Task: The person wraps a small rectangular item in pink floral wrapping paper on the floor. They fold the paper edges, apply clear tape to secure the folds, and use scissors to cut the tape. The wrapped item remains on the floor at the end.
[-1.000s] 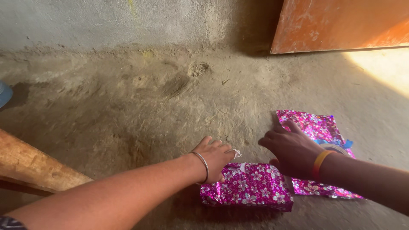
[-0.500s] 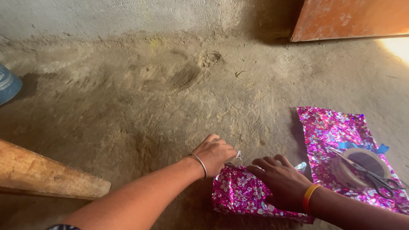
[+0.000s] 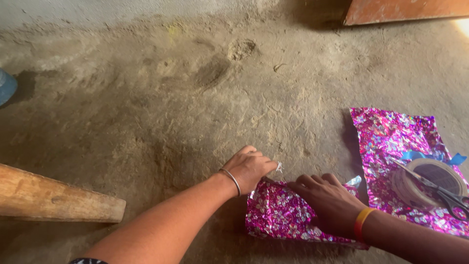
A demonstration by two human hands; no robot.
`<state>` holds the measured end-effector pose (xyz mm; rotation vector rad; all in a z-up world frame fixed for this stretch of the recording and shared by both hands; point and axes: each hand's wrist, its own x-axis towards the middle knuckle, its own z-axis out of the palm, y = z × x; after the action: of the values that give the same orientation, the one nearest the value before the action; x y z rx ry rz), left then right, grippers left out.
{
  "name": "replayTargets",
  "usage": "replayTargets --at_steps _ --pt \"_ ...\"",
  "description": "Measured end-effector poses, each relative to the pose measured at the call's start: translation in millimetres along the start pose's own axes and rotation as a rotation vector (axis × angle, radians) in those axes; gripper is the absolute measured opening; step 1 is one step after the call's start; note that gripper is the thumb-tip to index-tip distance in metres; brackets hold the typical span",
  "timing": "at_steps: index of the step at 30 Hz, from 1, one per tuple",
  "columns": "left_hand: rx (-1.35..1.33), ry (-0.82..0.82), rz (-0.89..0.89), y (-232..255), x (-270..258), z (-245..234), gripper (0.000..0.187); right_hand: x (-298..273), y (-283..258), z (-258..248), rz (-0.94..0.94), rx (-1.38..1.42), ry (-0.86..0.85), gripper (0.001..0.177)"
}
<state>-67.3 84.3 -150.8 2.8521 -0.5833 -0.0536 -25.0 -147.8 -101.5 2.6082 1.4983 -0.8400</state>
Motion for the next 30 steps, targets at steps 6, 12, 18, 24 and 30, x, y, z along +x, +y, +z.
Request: replayTargets --at_steps 6,12,18,24,30 --pt "0.016 0.049 0.073 -5 -4 9 0.039 3 -1 1 0.02 -0.005 -0.015 0.098" --pt "0.028 0.104 0.199 -8 -17 14 0.039 2 -2 3 0.014 -0.003 -0.007 0.1" --pt "0.064 0.157 0.271 -9 -22 16 0.039 2 -3 2 0.022 -0.01 -0.017 0.098" --pt "0.149 0.104 0.329 -8 -24 25 0.037 4 -4 5 0.02 -0.028 -0.043 0.094" --pt "0.165 0.094 0.34 -12 -30 31 0.039 7 -3 11 -0.01 -0.082 -0.024 0.091"
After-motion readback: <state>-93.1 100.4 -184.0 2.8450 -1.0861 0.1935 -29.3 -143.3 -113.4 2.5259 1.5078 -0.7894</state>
